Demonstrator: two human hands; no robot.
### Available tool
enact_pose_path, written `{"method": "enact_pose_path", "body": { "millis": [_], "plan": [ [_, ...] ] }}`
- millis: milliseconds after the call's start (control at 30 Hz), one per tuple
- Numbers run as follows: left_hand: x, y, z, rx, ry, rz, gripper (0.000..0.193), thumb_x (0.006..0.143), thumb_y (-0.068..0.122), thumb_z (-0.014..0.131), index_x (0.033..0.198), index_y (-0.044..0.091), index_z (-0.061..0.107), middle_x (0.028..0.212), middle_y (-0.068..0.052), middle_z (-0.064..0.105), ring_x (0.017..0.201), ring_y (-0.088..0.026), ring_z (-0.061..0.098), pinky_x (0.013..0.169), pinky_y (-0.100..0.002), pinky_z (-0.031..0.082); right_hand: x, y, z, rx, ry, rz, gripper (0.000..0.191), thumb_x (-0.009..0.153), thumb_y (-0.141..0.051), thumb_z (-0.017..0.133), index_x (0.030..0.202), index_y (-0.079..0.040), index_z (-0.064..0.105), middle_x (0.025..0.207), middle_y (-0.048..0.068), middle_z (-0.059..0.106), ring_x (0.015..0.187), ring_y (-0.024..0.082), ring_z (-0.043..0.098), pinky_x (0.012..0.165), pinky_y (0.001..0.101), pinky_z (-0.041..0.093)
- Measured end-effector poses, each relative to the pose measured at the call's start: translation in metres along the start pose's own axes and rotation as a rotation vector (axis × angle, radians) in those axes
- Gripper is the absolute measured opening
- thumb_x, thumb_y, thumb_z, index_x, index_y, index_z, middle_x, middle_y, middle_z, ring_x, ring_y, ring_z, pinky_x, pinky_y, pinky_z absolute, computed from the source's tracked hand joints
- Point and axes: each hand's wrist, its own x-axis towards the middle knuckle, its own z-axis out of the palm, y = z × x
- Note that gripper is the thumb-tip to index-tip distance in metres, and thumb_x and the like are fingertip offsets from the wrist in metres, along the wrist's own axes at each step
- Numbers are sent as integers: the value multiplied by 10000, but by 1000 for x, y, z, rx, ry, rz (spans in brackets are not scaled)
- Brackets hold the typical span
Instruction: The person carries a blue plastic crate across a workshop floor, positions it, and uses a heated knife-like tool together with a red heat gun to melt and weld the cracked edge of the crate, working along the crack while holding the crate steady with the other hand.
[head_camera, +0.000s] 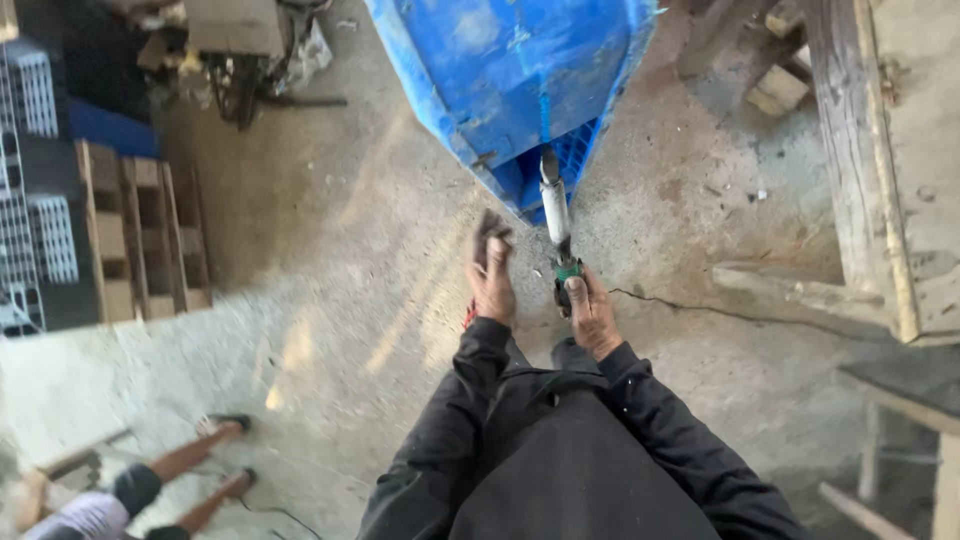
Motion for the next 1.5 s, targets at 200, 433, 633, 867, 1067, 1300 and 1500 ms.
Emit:
{"method": "enact_pose_path", "body": {
  "millis": [200, 433, 633, 867, 1067, 1300, 1500],
  "plan": [
    [99, 30, -28, 286, -224, 337, 1095, 915, 614, 729, 1659, 32, 176, 1693, -243, 200, 1555, -371, 295, 1282, -483, 245, -6, -10, 50, 137, 105, 24, 609, 1042, -621, 472, 1111, -25, 574, 751, 5, 568, 642, 91, 499, 594, 274, 429],
    [121, 20, -49, 516, -332, 404, 1007, 931, 465, 788, 1636, -7, 247, 1672, -253, 279, 1566, -374, 321, 1328, -453, 227, -8, -6, 91, 263, 212, 51, 619, 1026, -609, 510, 1178, -13, 574, 769, -1, 560, 641, 91, 497, 579, 272, 418],
    [126, 44, -40, 338, -433, 286, 1082, 871, 467, 861, 1617, -21, 247, 1587, -226, 416, 1484, -344, 436, 1277, -448, 322, -4, 4, 105, 176, 277, 23, 623, 1053, -598, 476, 1245, -15, 585, 795, -14, 561, 675, 80, 488, 595, 259, 409],
    [122, 53, -26, 276, -412, 249, 1274, 781, 637, 841, 1634, -24, 164, 1619, -237, 364, 1493, -352, 423, 1237, -476, 383, -8, 8, 83, 227, 217, 82, 620, 1032, -578, 480, 1216, 2, 594, 781, 17, 580, 644, 106, 504, 573, 289, 417],
    [120, 45, -24, 303, -360, 228, 1270, 790, 696, 812, 1632, -2, 167, 1626, -243, 342, 1516, -359, 400, 1201, -503, 424, -16, -2, 47, -234, 210, -165, 596, 1150, -572, 415, 1284, -13, 569, 915, 17, 613, 762, 110, 546, 703, 264, 444],
    [115, 57, -19, 366, -354, 257, 1223, 807, 749, 727, 1655, 41, 202, 1635, -242, 377, 1553, -376, 366, 1179, -545, 413, -23, -52, 23, 155, 33, 217, 533, 1000, -553, 489, 1167, -56, 587, 712, 22, 586, 567, 98, 515, 525, 269, 423],
    [95, 110, -16, 216, -235, 257, 1027, 912, 723, 643, 1626, 67, 304, 1660, -207, 353, 1527, -385, 413, 1203, -603, 402, -87, -109, 8, 85, 29, 136, 363, 1038, -386, 491, 1084, -48, 616, 724, 13, 590, 582, 107, 535, 517, 272, 465]
  ]
}}
